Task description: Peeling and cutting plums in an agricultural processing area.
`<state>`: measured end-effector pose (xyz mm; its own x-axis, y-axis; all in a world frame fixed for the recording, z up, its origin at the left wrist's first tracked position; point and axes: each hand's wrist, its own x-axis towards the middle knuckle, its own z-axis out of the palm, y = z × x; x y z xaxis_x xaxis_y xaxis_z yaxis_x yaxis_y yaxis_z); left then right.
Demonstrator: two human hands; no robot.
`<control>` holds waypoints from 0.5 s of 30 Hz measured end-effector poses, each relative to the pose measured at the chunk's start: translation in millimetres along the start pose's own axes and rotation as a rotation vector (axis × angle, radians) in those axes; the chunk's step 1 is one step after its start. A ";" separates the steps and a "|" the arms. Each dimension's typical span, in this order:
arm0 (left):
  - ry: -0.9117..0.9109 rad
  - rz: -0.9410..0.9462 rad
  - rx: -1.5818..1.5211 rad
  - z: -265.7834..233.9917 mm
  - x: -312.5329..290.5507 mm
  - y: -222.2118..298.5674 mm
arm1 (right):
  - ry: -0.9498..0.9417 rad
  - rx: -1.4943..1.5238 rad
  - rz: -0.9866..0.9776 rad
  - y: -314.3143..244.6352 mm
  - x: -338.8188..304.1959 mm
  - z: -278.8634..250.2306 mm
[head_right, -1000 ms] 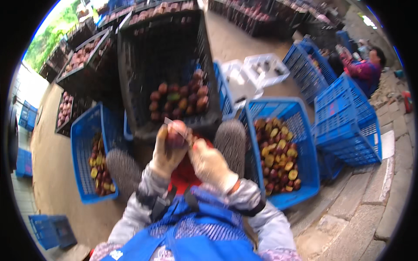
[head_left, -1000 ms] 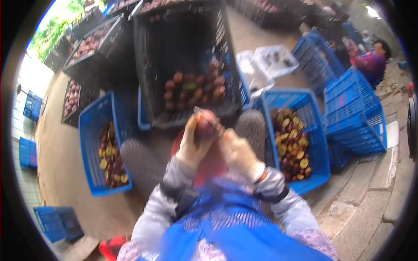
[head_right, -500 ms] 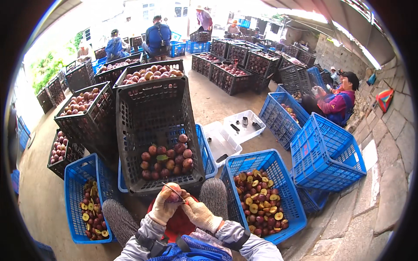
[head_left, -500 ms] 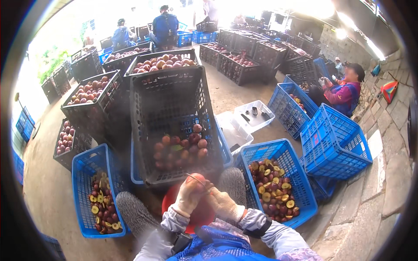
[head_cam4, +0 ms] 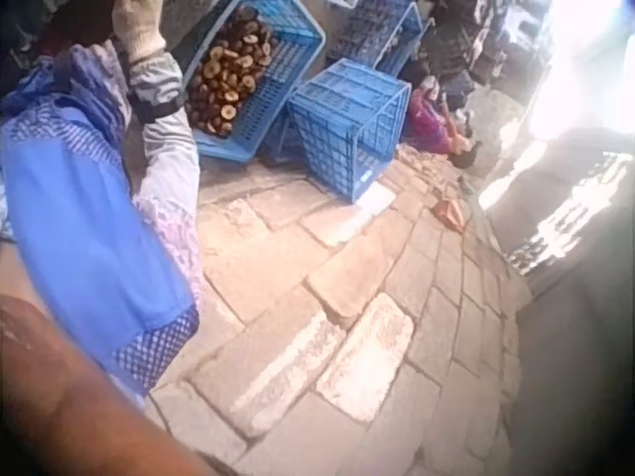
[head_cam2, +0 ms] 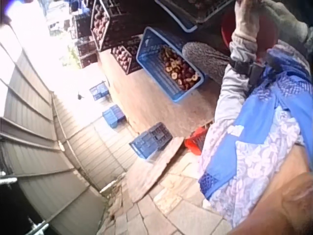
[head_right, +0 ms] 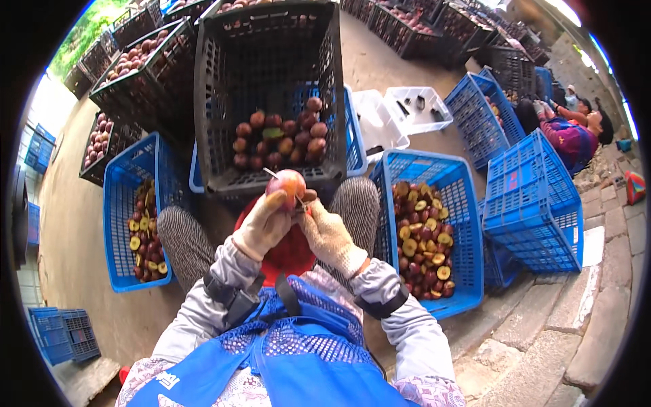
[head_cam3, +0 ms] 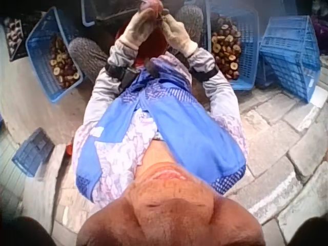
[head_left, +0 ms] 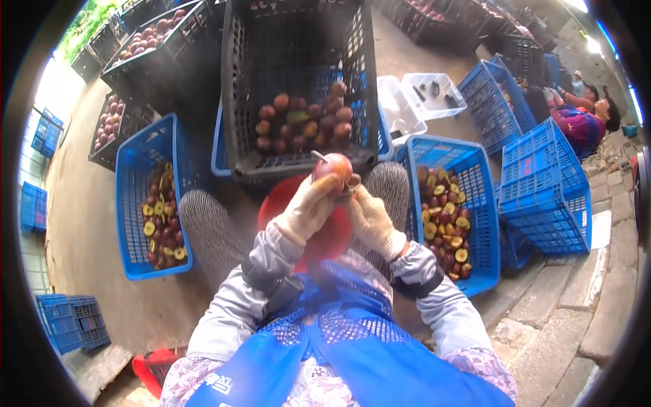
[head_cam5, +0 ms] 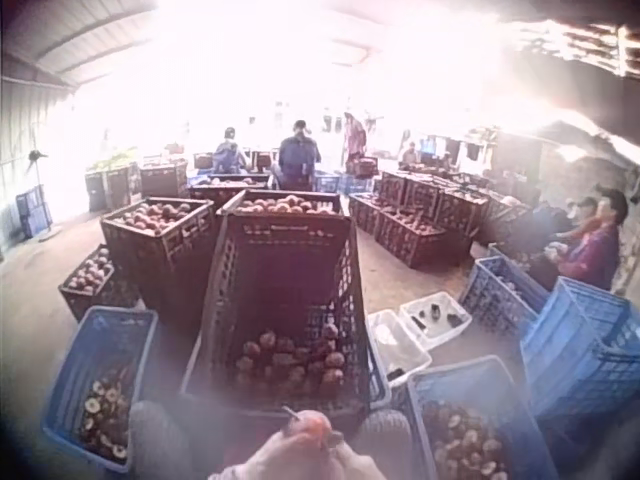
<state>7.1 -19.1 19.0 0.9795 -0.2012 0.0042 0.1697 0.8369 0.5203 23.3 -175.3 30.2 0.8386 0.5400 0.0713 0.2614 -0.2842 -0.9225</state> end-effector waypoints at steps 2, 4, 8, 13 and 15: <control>-0.007 0.015 0.039 4.9 1.0 3.0 | 0.021 -0.005 -0.002 2.1 -1.9 2.0; 0.019 0.006 0.095 12.2 -2.1 8.0 | 0.015 0.007 -0.025 3.0 -4.4 0.9; 0.116 -0.018 0.423 12.6 -6.2 13.7 | -0.033 -0.032 0.048 6.7 -10.8 -1.3; 0.164 -0.065 0.767 4.1 -9.7 15.4 | -0.073 -0.091 0.030 16.0 -14.2 -3.6; 0.150 -0.057 0.602 4.6 -11.7 10.2 | -0.069 -0.092 0.015 15.8 -12.2 0.3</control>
<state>-3.1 -10.5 28.2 0.9827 -0.1263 -0.1351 0.1741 0.3849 0.9064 17.0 -186.1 14.7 0.8087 0.5875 0.0283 0.2945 -0.3628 -0.8841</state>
